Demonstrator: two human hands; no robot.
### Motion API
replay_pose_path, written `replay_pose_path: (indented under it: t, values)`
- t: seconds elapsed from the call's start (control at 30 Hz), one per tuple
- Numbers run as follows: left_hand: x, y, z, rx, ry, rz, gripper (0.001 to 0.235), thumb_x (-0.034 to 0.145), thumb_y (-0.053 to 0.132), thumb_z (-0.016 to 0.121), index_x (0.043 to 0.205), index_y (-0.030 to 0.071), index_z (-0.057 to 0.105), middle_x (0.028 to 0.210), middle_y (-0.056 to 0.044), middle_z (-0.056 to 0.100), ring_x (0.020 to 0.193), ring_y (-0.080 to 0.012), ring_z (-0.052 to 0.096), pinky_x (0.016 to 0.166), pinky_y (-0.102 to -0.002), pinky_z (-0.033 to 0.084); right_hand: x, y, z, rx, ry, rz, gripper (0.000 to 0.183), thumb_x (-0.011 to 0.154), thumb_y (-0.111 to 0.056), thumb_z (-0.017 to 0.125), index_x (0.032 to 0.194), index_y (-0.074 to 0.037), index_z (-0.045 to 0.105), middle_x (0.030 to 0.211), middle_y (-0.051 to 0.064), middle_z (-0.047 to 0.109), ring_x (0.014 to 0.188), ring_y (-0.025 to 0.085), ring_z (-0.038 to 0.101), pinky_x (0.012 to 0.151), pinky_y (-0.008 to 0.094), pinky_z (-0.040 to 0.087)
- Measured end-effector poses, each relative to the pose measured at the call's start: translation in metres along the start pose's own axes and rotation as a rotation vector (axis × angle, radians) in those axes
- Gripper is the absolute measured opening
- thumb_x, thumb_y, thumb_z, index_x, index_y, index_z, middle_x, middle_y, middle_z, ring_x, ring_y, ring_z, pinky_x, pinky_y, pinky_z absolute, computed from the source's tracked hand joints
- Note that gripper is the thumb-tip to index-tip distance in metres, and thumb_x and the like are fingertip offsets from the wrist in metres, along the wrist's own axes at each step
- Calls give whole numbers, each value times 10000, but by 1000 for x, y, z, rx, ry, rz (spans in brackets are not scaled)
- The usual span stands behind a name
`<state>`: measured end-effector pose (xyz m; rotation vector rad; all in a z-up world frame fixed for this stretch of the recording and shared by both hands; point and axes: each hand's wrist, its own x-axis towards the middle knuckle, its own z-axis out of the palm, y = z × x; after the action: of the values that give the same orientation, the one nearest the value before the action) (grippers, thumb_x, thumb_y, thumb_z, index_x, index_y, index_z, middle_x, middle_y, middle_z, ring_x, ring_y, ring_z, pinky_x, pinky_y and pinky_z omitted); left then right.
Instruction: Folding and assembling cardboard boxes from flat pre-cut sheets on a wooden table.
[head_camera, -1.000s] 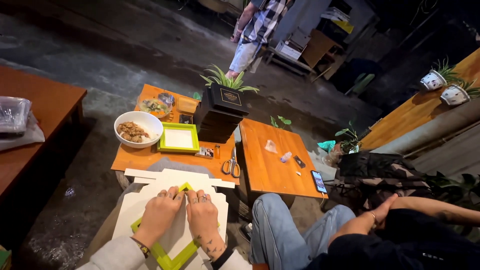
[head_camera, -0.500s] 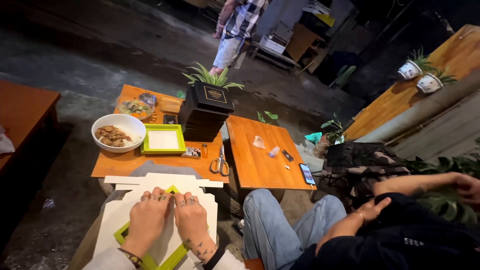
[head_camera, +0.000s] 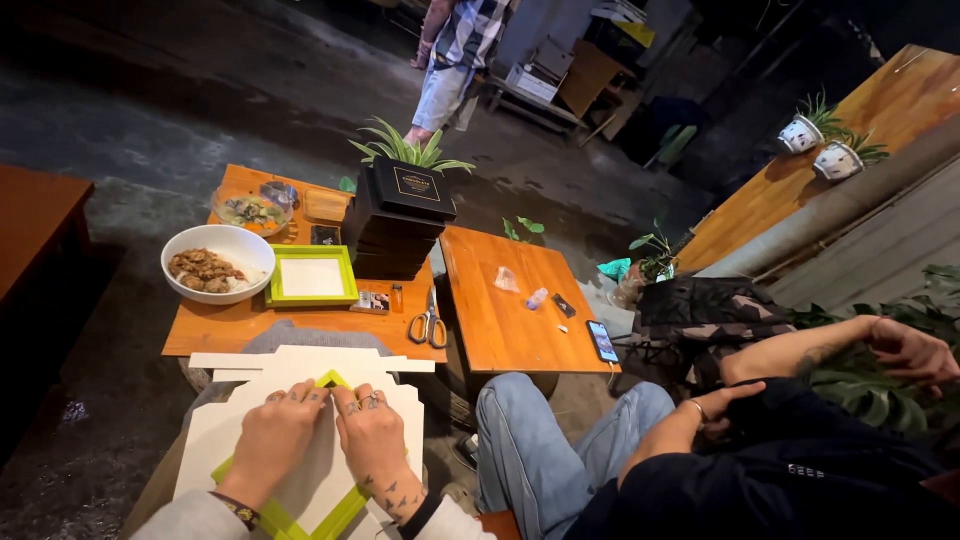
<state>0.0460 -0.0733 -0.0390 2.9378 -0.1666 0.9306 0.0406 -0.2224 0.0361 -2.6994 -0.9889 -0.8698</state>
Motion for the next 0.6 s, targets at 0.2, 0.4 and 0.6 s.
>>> replay_pose_path:
  t: [0.2, 0.4, 0.6]
  values:
    - [2, -2, -10, -47, -12, -82, 126, 866, 223, 609, 904, 328, 667, 761, 82, 648, 523, -223, 648, 375, -368, 478, -4, 0, 3, -14, 87, -41, 328, 837, -95, 690, 1161, -131, 647, 848, 80, 536, 676, 252, 542, 463, 340, 455]
    - [0, -4, 10, -139, -76, -140, 204, 798, 324, 613, 992, 342, 672, 1101, 107, 685, 660, -233, 697, 478, -379, 549, -4, -1, 3, -56, 130, -57, 293, 839, -116, 684, 1130, -139, 708, 851, 88, 532, 665, 263, 516, 416, 346, 430]
    - [6, 3, -19, -153, -56, -110, 177, 814, 328, 611, 971, 294, 685, 1086, 52, 664, 705, -213, 680, 468, -364, 556, -7, -8, -4, -33, 33, -21, 367, 853, -158, 608, 1214, -118, 660, 991, 154, 543, 772, 330, 501, 521, 423, 433]
